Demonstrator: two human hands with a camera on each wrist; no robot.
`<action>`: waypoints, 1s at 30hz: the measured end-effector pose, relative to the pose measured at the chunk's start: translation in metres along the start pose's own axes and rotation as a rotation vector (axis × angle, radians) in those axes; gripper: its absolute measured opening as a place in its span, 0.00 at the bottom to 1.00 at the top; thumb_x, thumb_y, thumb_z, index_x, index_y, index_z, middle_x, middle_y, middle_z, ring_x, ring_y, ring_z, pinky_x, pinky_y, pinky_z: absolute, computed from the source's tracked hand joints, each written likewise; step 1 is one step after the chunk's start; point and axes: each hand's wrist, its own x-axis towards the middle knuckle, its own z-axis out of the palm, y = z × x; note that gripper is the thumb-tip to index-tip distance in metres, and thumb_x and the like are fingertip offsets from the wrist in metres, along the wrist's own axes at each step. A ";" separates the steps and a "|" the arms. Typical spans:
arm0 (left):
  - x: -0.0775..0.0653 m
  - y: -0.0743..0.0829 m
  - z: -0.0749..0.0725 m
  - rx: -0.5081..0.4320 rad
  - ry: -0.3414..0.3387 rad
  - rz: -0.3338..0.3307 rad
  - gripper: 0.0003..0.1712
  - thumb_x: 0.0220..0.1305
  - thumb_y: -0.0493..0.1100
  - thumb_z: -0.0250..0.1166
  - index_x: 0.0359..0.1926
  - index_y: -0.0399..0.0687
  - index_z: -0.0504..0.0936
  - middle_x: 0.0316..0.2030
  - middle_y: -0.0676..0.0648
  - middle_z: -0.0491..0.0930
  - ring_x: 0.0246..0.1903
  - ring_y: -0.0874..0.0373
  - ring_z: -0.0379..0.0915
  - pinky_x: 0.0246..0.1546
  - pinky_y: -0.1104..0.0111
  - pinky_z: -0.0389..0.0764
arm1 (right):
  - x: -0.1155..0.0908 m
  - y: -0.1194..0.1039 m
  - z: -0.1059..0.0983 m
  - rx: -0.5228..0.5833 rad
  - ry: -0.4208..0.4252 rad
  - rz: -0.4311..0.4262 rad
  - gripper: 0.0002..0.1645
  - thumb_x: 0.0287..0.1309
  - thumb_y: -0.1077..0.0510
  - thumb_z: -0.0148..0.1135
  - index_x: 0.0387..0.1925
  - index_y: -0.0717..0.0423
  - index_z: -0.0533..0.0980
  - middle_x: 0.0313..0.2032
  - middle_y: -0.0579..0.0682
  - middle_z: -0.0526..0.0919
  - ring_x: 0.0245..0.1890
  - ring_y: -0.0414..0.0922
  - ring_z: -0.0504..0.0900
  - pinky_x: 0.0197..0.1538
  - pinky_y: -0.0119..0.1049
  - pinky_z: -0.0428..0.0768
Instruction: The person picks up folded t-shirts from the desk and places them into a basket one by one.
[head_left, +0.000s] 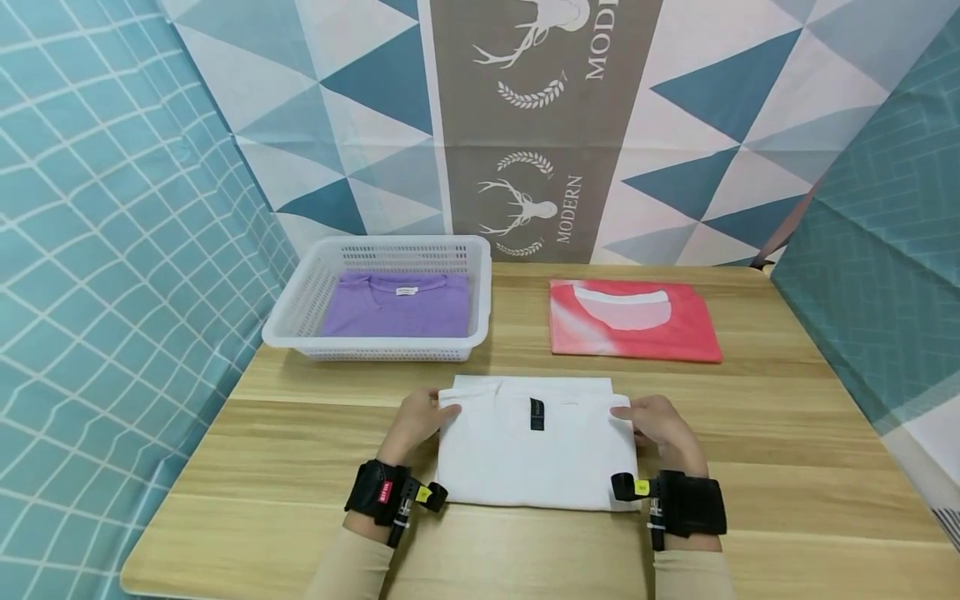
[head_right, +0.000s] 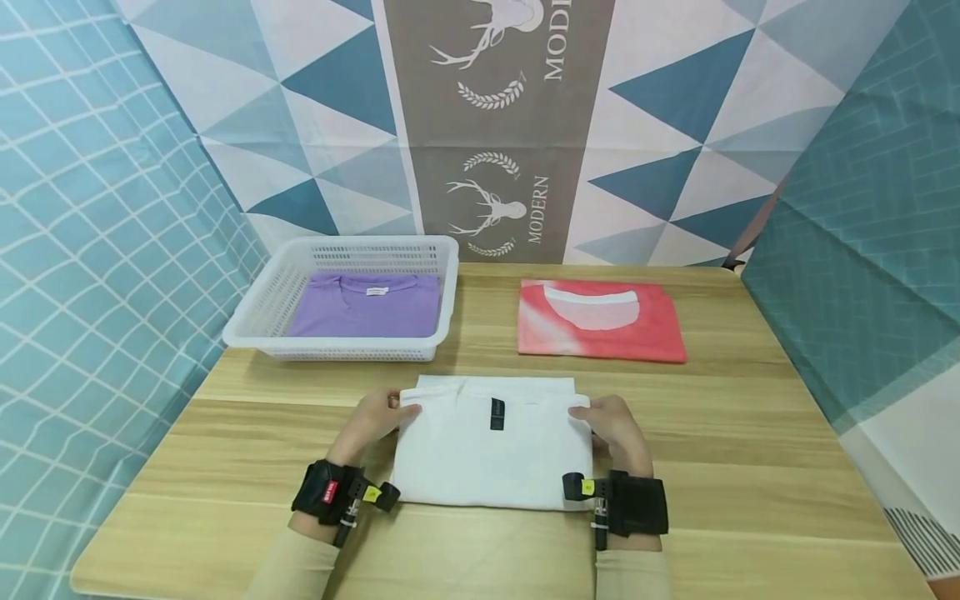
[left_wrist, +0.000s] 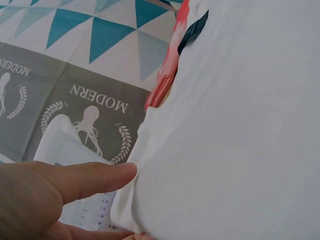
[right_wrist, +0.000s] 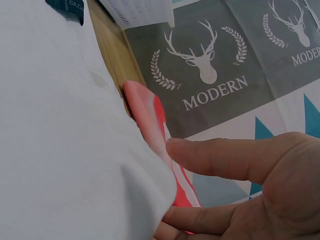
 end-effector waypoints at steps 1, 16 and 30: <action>0.002 0.001 0.001 -0.001 0.007 0.001 0.23 0.61 0.46 0.64 0.49 0.28 0.79 0.36 0.38 0.80 0.34 0.52 0.73 0.35 0.65 0.76 | 0.001 -0.001 0.000 0.001 -0.001 0.007 0.38 0.66 0.49 0.55 0.66 0.71 0.59 0.67 0.69 0.59 0.64 0.65 0.66 0.66 0.60 0.65; 0.007 0.008 0.014 -0.063 0.033 -0.048 0.20 0.60 0.43 0.65 0.43 0.28 0.80 0.43 0.32 0.82 0.36 0.51 0.76 0.38 0.62 0.79 | 0.014 -0.005 0.014 0.008 0.059 -0.006 0.34 0.63 0.57 0.53 0.62 0.78 0.60 0.57 0.69 0.68 0.51 0.58 0.71 0.60 0.58 0.72; 0.009 0.006 0.017 -0.090 0.042 -0.035 0.23 0.61 0.41 0.64 0.51 0.28 0.75 0.52 0.29 0.78 0.52 0.38 0.76 0.54 0.52 0.78 | 0.014 -0.007 0.018 0.084 0.025 0.018 0.44 0.62 0.54 0.55 0.71 0.70 0.48 0.69 0.70 0.56 0.62 0.61 0.64 0.65 0.62 0.66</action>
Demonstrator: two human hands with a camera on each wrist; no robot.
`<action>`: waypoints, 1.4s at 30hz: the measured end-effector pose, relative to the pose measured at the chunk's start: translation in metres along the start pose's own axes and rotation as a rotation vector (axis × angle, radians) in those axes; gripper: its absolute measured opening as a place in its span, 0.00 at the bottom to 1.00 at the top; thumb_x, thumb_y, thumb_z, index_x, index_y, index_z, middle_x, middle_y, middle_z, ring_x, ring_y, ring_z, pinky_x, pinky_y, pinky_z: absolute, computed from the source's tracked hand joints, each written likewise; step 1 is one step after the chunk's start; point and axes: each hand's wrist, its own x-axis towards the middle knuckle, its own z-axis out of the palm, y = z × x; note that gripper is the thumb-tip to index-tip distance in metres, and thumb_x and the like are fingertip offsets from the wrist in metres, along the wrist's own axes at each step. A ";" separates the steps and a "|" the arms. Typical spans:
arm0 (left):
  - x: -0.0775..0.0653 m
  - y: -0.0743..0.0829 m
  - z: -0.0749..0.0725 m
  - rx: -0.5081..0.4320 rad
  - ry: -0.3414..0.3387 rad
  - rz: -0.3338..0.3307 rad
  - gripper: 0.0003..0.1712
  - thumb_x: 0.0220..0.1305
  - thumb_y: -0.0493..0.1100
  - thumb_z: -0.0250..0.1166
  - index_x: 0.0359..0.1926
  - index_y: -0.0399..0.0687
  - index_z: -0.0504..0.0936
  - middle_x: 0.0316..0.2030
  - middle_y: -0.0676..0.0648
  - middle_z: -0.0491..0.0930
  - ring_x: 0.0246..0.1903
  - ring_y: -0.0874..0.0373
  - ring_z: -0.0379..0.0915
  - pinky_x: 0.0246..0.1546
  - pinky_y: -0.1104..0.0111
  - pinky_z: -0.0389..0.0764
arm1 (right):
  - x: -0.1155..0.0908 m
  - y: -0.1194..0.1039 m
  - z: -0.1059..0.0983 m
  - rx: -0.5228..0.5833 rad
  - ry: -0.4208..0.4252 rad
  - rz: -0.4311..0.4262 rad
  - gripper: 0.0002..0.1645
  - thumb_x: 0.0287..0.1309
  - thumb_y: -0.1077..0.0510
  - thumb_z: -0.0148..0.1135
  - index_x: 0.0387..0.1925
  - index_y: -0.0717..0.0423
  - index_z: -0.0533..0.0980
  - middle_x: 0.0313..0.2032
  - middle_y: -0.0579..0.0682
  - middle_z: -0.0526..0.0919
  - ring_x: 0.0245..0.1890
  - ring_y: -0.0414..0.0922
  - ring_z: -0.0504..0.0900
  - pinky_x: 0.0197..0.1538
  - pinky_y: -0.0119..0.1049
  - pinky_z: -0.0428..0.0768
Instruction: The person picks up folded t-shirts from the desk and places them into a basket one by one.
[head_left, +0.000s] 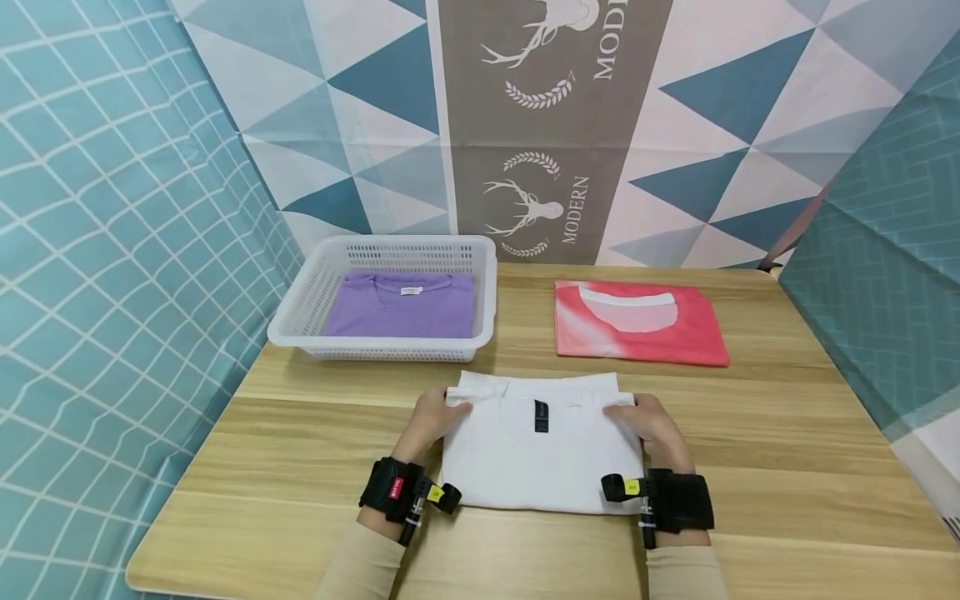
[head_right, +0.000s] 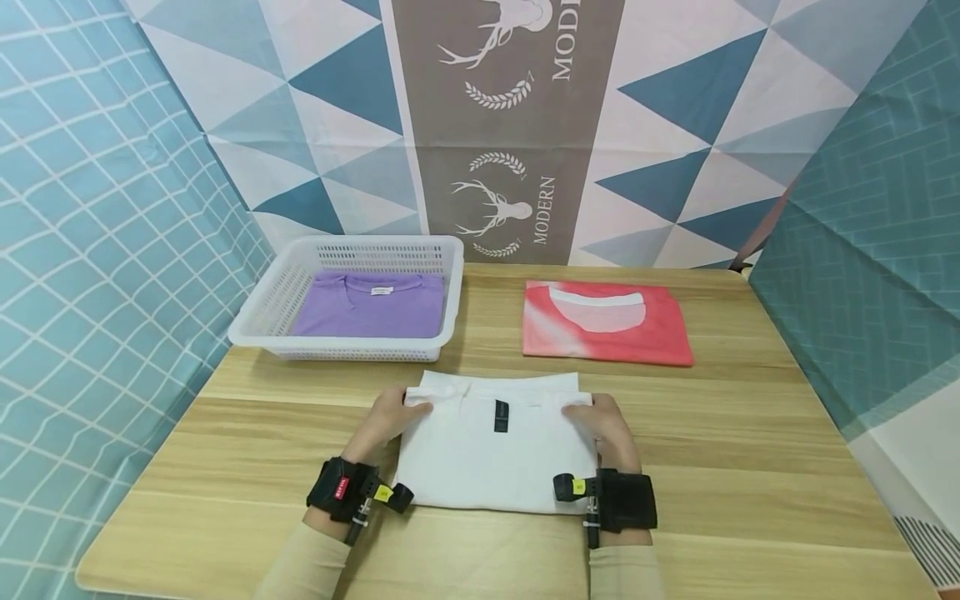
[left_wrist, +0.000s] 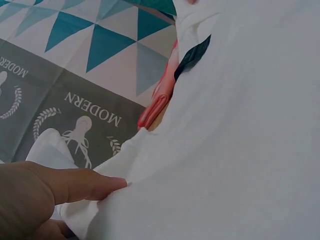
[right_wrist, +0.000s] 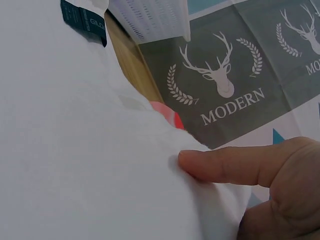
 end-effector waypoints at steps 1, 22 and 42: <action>0.000 0.000 0.000 -0.022 0.001 0.002 0.23 0.61 0.40 0.64 0.51 0.28 0.75 0.52 0.29 0.78 0.52 0.38 0.76 0.55 0.52 0.77 | -0.001 0.000 0.000 0.003 0.003 0.000 0.44 0.62 0.53 0.55 0.71 0.70 0.49 0.68 0.69 0.57 0.62 0.61 0.64 0.65 0.62 0.67; -0.007 -0.004 0.002 -0.193 0.062 0.040 0.15 0.61 0.37 0.64 0.45 0.30 0.81 0.44 0.31 0.83 0.41 0.48 0.79 0.43 0.61 0.81 | -0.005 0.003 -0.002 0.011 0.107 -0.047 0.37 0.62 0.54 0.58 0.66 0.72 0.62 0.60 0.67 0.67 0.52 0.56 0.70 0.60 0.54 0.74; -0.030 0.009 -0.008 -0.234 0.118 0.106 0.15 0.61 0.37 0.64 0.45 0.30 0.82 0.41 0.32 0.84 0.34 0.55 0.76 0.32 0.71 0.75 | -0.027 -0.004 -0.009 -0.079 0.132 -0.178 0.27 0.63 0.51 0.59 0.54 0.70 0.72 0.38 0.54 0.68 0.43 0.49 0.66 0.39 0.35 0.68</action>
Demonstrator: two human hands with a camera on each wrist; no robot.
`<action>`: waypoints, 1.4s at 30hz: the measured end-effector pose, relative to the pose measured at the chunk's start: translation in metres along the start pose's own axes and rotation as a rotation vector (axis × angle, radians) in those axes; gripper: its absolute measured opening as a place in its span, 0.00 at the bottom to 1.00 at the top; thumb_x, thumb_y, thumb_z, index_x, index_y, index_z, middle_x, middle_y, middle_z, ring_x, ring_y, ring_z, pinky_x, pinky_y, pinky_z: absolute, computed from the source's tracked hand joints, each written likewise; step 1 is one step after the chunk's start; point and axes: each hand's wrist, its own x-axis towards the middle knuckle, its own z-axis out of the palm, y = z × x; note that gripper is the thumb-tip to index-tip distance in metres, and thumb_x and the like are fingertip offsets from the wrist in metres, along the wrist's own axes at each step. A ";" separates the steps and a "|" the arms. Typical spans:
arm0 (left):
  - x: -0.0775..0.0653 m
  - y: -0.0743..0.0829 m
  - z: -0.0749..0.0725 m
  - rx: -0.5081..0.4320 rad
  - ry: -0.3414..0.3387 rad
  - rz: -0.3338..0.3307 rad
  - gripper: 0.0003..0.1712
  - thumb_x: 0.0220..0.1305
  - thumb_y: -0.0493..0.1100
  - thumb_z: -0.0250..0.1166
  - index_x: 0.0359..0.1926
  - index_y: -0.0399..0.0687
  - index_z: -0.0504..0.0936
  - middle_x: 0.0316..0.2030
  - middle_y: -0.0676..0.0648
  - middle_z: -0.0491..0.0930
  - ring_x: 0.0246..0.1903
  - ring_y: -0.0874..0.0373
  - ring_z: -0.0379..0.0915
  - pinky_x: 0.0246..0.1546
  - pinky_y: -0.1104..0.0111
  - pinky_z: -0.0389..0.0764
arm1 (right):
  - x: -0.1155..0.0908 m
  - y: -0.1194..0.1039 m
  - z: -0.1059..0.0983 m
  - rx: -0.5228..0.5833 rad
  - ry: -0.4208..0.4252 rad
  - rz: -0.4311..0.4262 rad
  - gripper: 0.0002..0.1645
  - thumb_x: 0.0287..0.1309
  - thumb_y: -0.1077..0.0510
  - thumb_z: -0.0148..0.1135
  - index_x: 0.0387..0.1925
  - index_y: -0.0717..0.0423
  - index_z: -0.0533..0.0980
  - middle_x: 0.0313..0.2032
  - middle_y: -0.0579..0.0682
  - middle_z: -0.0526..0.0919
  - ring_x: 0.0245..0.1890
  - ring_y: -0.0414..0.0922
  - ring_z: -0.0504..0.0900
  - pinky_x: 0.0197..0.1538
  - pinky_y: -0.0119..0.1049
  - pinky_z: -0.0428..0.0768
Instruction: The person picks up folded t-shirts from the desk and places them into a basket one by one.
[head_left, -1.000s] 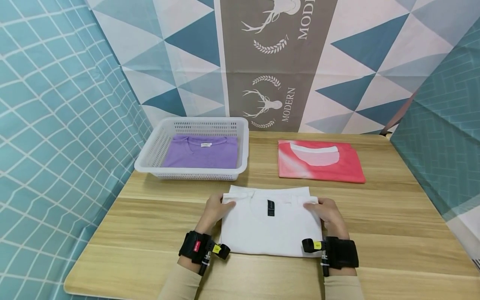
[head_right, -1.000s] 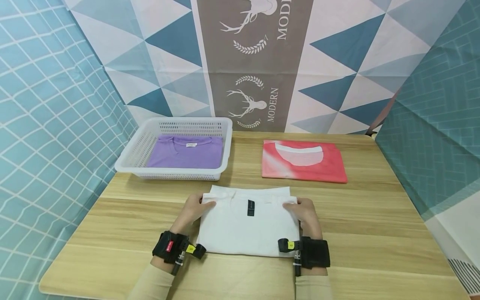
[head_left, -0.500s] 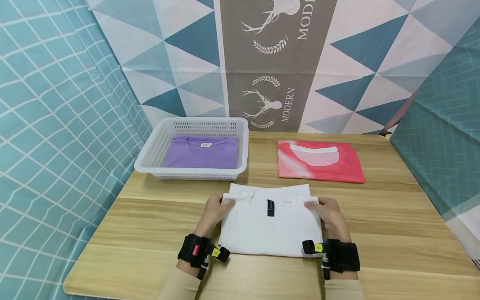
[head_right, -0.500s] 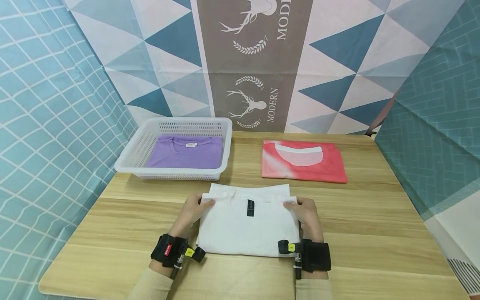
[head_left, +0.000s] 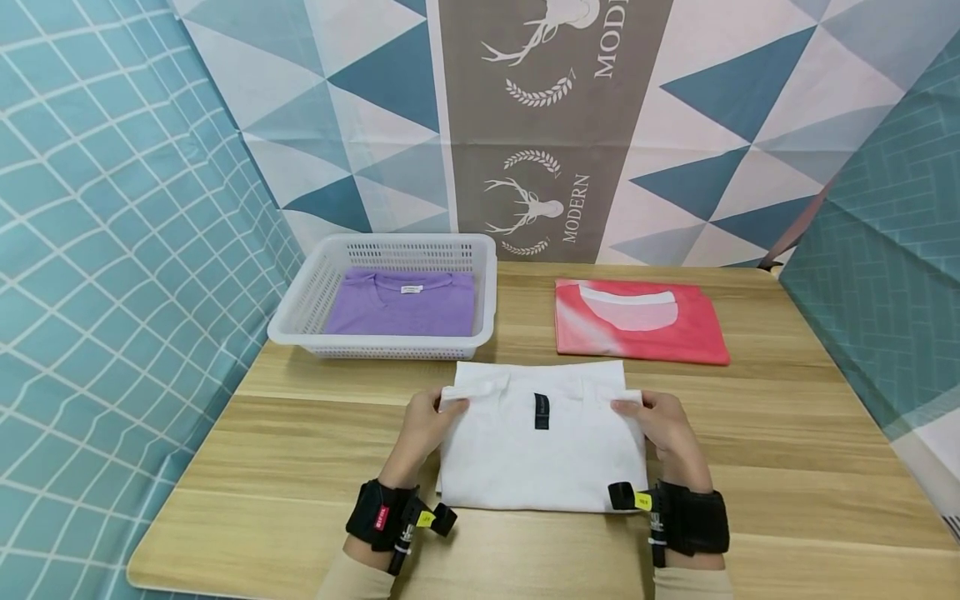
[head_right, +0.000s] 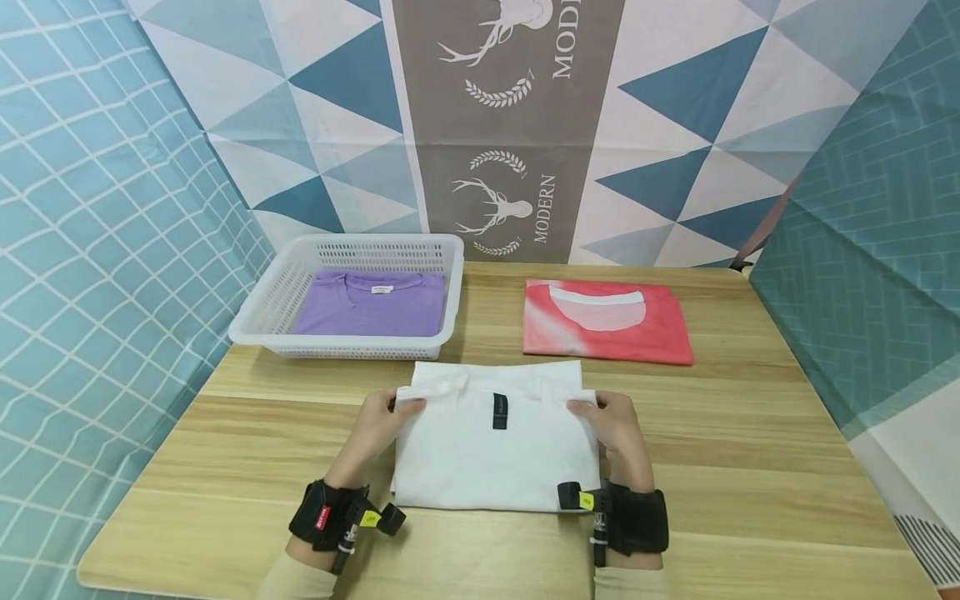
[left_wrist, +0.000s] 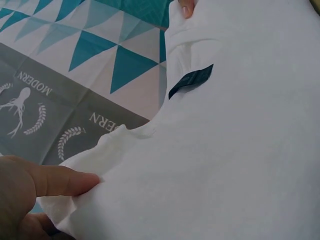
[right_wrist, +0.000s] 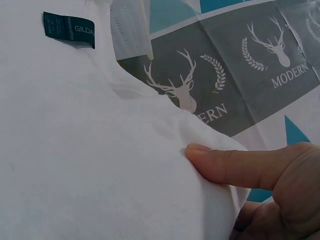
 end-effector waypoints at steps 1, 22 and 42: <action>-0.001 0.001 -0.001 -0.002 0.003 0.007 0.15 0.61 0.37 0.64 0.45 0.29 0.82 0.40 0.33 0.84 0.33 0.56 0.75 0.32 0.72 0.74 | -0.001 -0.001 -0.001 0.001 0.001 -0.004 0.28 0.63 0.51 0.58 0.54 0.71 0.72 0.39 0.55 0.68 0.43 0.50 0.66 0.39 0.35 0.68; -0.015 0.016 -0.010 -0.001 0.036 0.069 0.14 0.60 0.36 0.65 0.45 0.30 0.83 0.41 0.34 0.85 0.32 0.59 0.73 0.30 0.74 0.73 | -0.023 -0.012 -0.009 -0.016 0.033 -0.075 0.21 0.64 0.50 0.59 0.39 0.68 0.70 0.28 0.48 0.60 0.36 0.45 0.61 0.35 0.37 0.60; -0.018 0.024 -0.014 -0.047 0.058 0.128 0.14 0.59 0.34 0.66 0.46 0.31 0.82 0.42 0.33 0.85 0.31 0.62 0.70 0.29 0.77 0.71 | -0.038 -0.023 -0.015 -0.008 0.051 -0.043 0.26 0.65 0.49 0.58 0.51 0.68 0.71 0.33 0.50 0.65 0.40 0.46 0.64 0.37 0.36 0.63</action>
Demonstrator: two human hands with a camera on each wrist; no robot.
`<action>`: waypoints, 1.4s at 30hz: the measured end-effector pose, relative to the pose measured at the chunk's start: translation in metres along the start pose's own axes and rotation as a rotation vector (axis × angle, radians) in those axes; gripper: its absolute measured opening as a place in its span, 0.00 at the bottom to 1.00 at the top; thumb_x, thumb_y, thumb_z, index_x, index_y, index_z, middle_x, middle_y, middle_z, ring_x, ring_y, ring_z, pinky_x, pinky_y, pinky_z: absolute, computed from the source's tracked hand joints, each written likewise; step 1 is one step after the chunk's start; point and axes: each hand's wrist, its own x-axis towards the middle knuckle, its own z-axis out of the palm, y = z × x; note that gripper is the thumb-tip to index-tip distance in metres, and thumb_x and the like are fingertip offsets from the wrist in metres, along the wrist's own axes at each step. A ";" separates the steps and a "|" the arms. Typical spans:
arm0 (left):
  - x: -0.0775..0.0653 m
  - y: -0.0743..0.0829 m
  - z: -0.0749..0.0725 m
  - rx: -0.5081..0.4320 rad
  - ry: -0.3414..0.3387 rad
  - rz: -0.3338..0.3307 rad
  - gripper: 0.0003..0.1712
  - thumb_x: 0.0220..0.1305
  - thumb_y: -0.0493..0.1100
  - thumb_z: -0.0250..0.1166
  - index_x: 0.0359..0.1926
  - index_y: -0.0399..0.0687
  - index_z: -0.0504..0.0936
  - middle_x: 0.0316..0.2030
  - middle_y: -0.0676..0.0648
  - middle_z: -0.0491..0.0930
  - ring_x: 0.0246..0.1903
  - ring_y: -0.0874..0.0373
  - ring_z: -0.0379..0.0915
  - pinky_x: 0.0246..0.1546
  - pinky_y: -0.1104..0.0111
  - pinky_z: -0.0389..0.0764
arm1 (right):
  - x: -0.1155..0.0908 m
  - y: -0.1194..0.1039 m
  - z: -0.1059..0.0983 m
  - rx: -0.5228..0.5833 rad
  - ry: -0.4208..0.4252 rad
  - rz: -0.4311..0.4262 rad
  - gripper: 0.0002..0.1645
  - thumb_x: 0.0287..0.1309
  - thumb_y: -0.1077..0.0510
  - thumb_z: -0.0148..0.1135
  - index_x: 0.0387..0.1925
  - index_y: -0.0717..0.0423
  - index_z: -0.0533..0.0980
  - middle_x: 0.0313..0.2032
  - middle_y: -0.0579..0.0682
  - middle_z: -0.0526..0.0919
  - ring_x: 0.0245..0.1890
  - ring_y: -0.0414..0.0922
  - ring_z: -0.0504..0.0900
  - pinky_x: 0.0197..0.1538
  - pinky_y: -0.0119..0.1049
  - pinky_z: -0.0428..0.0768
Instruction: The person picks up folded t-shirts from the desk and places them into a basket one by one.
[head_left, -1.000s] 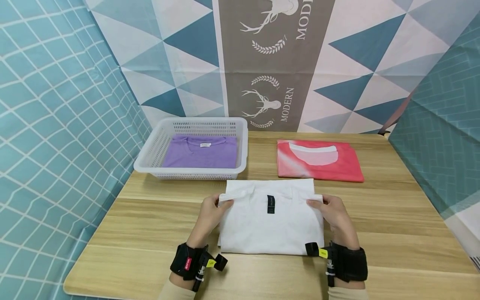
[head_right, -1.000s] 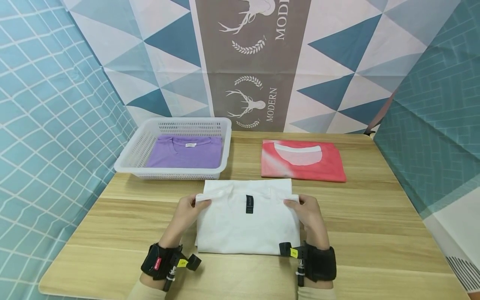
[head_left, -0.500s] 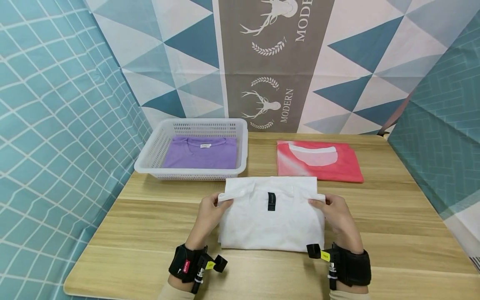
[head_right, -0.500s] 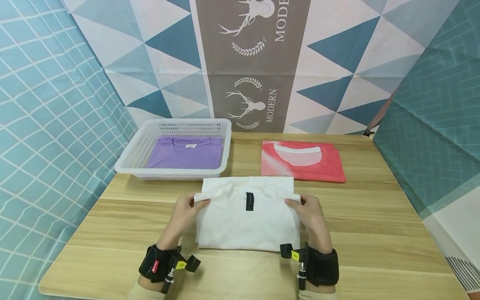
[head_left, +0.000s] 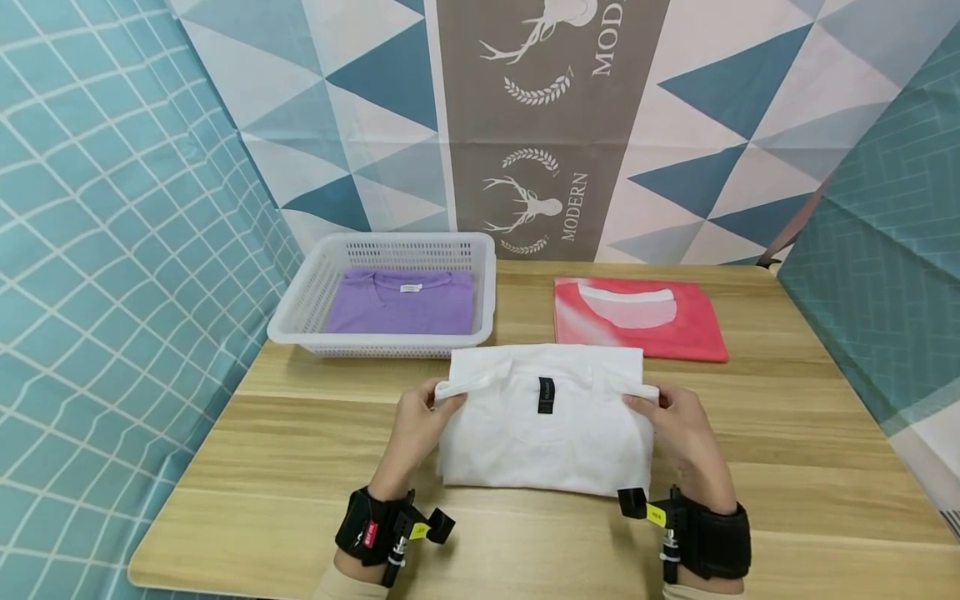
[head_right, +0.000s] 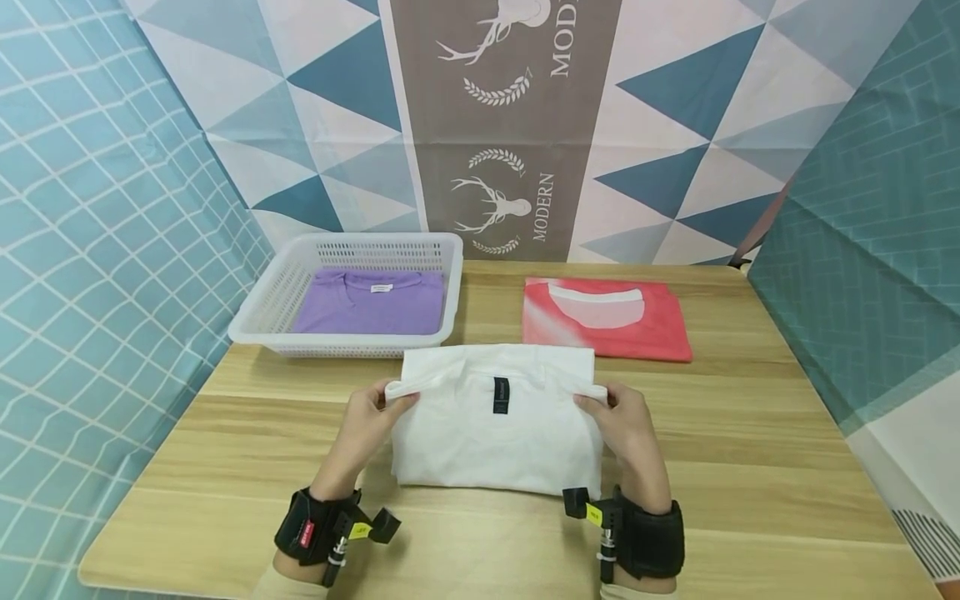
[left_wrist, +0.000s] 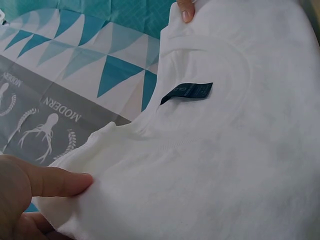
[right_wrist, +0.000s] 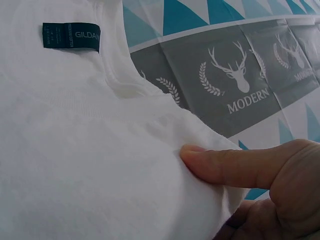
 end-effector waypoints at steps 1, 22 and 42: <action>0.000 0.001 0.000 -0.003 0.003 0.004 0.14 0.58 0.34 0.66 0.46 0.31 0.82 0.42 0.33 0.85 0.30 0.62 0.70 0.29 0.77 0.71 | -0.001 -0.001 -0.001 0.002 0.006 -0.008 0.26 0.65 0.49 0.58 0.51 0.69 0.71 0.32 0.50 0.65 0.40 0.46 0.64 0.37 0.36 0.63; -0.003 0.016 -0.013 -0.032 0.014 0.025 0.15 0.58 0.34 0.66 0.47 0.32 0.82 0.41 0.34 0.85 0.24 0.68 0.63 0.24 0.78 0.65 | -0.012 -0.012 -0.005 0.017 0.065 -0.099 0.24 0.64 0.56 0.59 0.54 0.71 0.73 0.29 0.46 0.69 0.31 0.40 0.68 0.31 0.29 0.69; 0.003 0.025 -0.032 -0.038 0.052 0.107 0.16 0.57 0.32 0.66 0.47 0.30 0.81 0.41 0.32 0.84 0.27 0.73 0.68 0.28 0.79 0.71 | -0.015 -0.029 -0.007 0.036 0.093 -0.181 0.21 0.64 0.56 0.59 0.51 0.69 0.74 0.27 0.41 0.69 0.28 0.35 0.68 0.30 0.26 0.71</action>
